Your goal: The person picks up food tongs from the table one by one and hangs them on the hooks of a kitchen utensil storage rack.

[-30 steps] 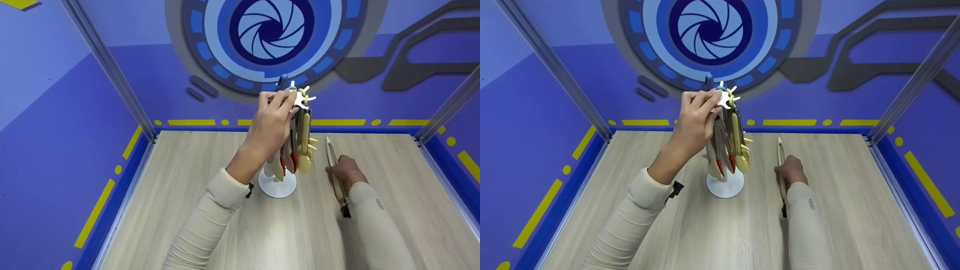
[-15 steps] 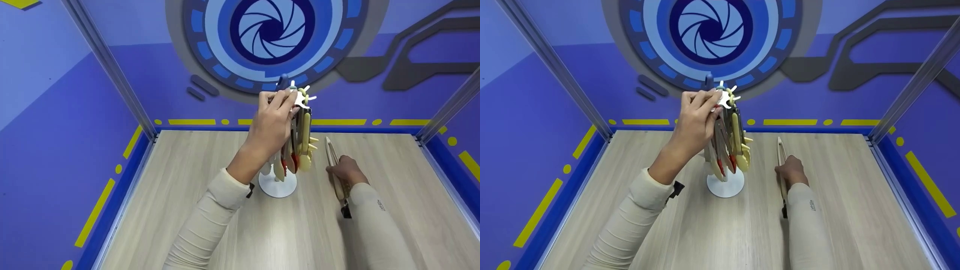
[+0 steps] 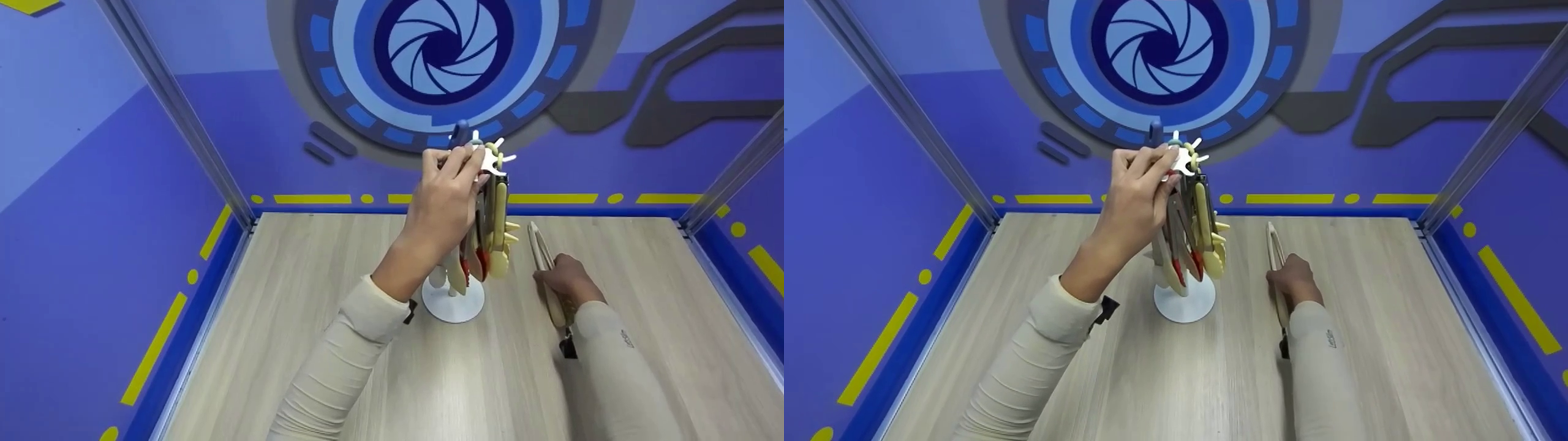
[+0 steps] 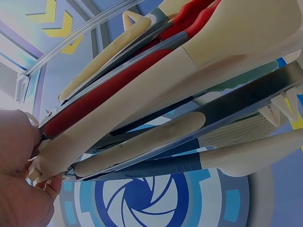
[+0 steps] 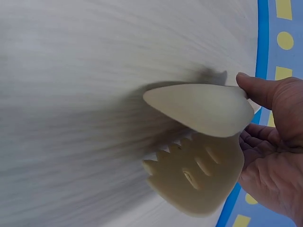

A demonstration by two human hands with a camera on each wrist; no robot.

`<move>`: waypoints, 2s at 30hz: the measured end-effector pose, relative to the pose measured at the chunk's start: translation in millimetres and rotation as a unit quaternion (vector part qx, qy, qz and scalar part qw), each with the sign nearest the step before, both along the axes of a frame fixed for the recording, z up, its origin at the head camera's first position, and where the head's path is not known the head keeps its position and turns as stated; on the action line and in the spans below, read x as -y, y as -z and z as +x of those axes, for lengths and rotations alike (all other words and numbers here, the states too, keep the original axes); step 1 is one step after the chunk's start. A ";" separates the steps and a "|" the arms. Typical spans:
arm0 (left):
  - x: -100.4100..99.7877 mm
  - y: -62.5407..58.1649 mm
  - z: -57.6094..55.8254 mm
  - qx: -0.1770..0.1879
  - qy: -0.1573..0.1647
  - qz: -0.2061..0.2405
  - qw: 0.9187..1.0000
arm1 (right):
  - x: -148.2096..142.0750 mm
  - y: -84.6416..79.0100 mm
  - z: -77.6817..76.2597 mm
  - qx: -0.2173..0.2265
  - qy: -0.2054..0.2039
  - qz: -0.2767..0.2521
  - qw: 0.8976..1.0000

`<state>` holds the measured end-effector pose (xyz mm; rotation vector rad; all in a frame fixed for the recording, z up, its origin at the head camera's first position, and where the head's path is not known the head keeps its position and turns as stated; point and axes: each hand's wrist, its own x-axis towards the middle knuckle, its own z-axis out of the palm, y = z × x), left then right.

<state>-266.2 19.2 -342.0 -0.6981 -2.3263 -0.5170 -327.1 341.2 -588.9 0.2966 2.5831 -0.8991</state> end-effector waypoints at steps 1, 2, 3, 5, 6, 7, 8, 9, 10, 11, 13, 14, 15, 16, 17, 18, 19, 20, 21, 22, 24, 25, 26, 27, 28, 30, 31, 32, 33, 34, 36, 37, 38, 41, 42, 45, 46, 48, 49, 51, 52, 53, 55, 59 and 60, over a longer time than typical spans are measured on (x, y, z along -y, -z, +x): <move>-0.1 -0.1 0.2 0.000 -0.001 0.000 1.000 | -0.1 0.5 0.1 0.000 0.000 -0.001 1.000; -0.4 -0.1 0.2 0.001 -0.001 0.001 1.000 | -1.2 1.1 0.2 -0.001 -0.002 -0.002 1.000; -0.9 0.1 -0.1 0.000 -0.002 0.000 1.000 | -2.0 1.4 0.8 -0.001 -0.001 -0.004 1.000; -1.8 0.4 -0.1 -0.002 -0.002 -0.001 1.000 | -3.8 1.6 3.4 -0.006 0.002 -0.008 1.000; -2.3 0.7 -0.1 -0.005 -0.002 -0.003 1.000 | -4.8 1.7 5.1 -0.009 0.001 -0.012 1.000; -3.0 1.1 -0.2 -0.008 -0.002 -0.004 1.000 | -5.7 1.9 7.0 -0.011 0.002 -0.014 1.000; -3.7 1.5 -0.3 -0.012 -0.001 -0.006 1.000 | -6.0 1.6 9.1 -0.015 0.002 -0.016 1.000; -4.3 1.8 -0.3 -0.017 -0.002 -0.008 1.000 | -5.7 1.6 11.0 -0.020 0.003 -0.018 1.000; -4.8 1.9 -0.5 -0.021 -0.002 -0.010 1.000 | -5.2 1.5 12.4 -0.026 0.004 -0.019 0.999; -5.3 2.1 -0.8 -0.026 -0.003 -0.012 1.000 | -3.9 0.9 13.6 -0.035 0.003 -0.017 0.999; -5.6 1.5 -1.0 -0.031 -0.006 -0.013 0.999 | -0.7 0.0 14.3 -0.057 0.007 -0.013 0.998; -5.7 1.2 -1.4 -0.031 -0.006 -0.013 0.999 | 1.5 -1.1 14.4 -0.069 0.012 -0.012 0.997; -5.5 0.8 -1.6 -0.029 -0.007 -0.011 0.999 | 3.5 -2.3 14.2 -0.082 0.017 -0.012 0.996; -5.1 0.6 -1.8 -0.027 -0.008 -0.010 1.000 | 5.5 -3.7 14.1 -0.093 0.021 -0.014 0.995; -4.6 0.4 -1.8 -0.023 -0.009 -0.007 1.000 | 7.2 -5.2 14.2 -0.102 0.025 -0.019 0.994; -4.1 0.4 -1.9 -0.019 -0.010 -0.004 1.000 | 8.4 -6.5 14.3 -0.107 0.029 -0.030 0.993; -3.6 0.5 -2.0 -0.015 -0.010 -0.001 1.000 | 9.4 -8.1 14.8 -0.110 0.033 -0.046 0.992; -3.2 0.6 -2.1 -0.012 -0.010 0.001 1.000 | 10.1 -9.6 15.7 -0.110 0.034 -0.063 0.991; -2.7 0.7 -1.9 -0.010 -0.010 0.002 1.000 | 10.2 -10.8 16.7 -0.111 0.032 -0.079 0.990; -2.5 0.9 -2.0 -0.009 -0.010 0.004 1.000 | 10.1 -12.1 18.0 -0.111 0.030 -0.095 0.989; -2.2 1.1 -2.0 -0.009 -0.009 0.006 1.000 | 8.9 -14.4 20.8 -0.118 0.023 -0.123 0.985; -2.0 1.0 -1.8 -0.010 -0.009 0.006 1.000 | 8.2 -15.6 22.1 -0.126 0.020 -0.135 0.983; -1.9 1.0 -1.8 -0.011 -0.009 0.005 1.000 | 7.8 -17.1 23.6 -0.137 0.018 -0.141 0.980; -1.9 0.9 -1.9 -0.012 -0.010 0.004 1.000 | 7.4 -18.9 25.1 -0.151 0.018 -0.148 0.977; -1.9 0.9 -2.0 -0.013 -0.010 0.004 1.000 | 7.4 -21.2 26.7 -0.165 0.019 -0.155 0.974; -1.9 1.0 -1.8 -0.009 -0.011 0.003 1.000 | 8.3 -26.5 30.0 -0.190 0.026 -0.165 0.967; -2.2 1.0 -1.9 -0.007 -0.011 0.003 1.000 | 8.9 -29.4 31.5 -0.202 0.027 -0.166 0.965; -2.4 1.1 -2.0 -0.003 -0.009 0.004 1.000 | 10.2 -32.9 33.3 -0.213 0.028 -0.168 0.962; -2.3 1.2 -2.0 -0.002 -0.008 0.005 1.000 | 12.0 -35.8 34.5 -0.223 0.028 -0.172 0.959; -2.1 1.4 -1.9 0.000 -0.008 0.006 1.000 | 14.2 -39.3 35.9 -0.232 0.028 -0.172 0.957; -1.9 2.3 -2.3 -0.006 -0.007 0.008 1.000 | 19.9 -46.3 38.7 -0.254 0.026 -0.172 0.951; -1.9 2.6 -2.7 -0.013 -0.007 0.008 1.000 | 23.3 -50.0 40.2 -0.267 0.026 -0.172 0.948; -1.8 2.9 -3.0 -0.019 -0.007 0.008 1.000 | 27.0 -53.9 42.0 -0.281 0.028 -0.173 0.944; -2.4 3.5 -4.0 -0.034 -0.008 0.007 0.999 | 38.0 -65.6 48.7 -0.331 0.026 -0.172 0.927; -2.4 3.3 -4.0 -0.035 -0.008 0.005 0.999 | 41.7 -69.2 51.1 -0.350 0.025 -0.171 0.921; -2.0 2.1 -3.2 -0.027 -0.010 0.002 1.000 | 52.6 -79.1 59.0 -0.398 0.026 -0.178 0.900; -1.8 1.8 -2.8 -0.023 -0.011 0.002 1.000 | 56.0 -82.4 61.9 -0.412 0.028 -0.180 0.893; -1.8 1.2 -2.7 -0.017 -0.010 0.001 1.000 | 62.1 -88.3 67.1 -0.440 0.035 -0.190 0.877; -1.7 1.0 -2.5 -0.014 -0.011 0.001 1.000 | 64.9 -91.0 69.7 -0.454 0.037 -0.195 0.869; -1.8 0.8 -2.3 -0.010 -0.011 0.003 1.000 | 70.2 -96.5 74.4 -0.486 0.039 -0.199 0.850; -1.7 0.4 -1.9 -0.008 -0.011 0.003 1.000 | 72.5 -99.2 76.6 -0.501 0.038 -0.197 0.842; -1.6 0.3 -1.7 -0.008 -0.011 0.004 1.000 | 74.5 -101.7 78.6 -0.515 0.035 -0.194 0.834; -1.4 0.2 -1.1 -0.006 -0.013 0.005 1.000 | 78.9 -106.8 83.1 -0.538 0.029 -0.183 0.822; -1.6 0.0 -0.8 -0.009 -0.014 0.006 1.000 | 85.8 -117.0 93.2 -0.556 0.015 -0.164 0.815; -1.8 0.1 -0.7 -0.009 -0.014 0.006 1.000 | 87.3 -119.4 95.7 -0.558 0.012 -0.160 0.814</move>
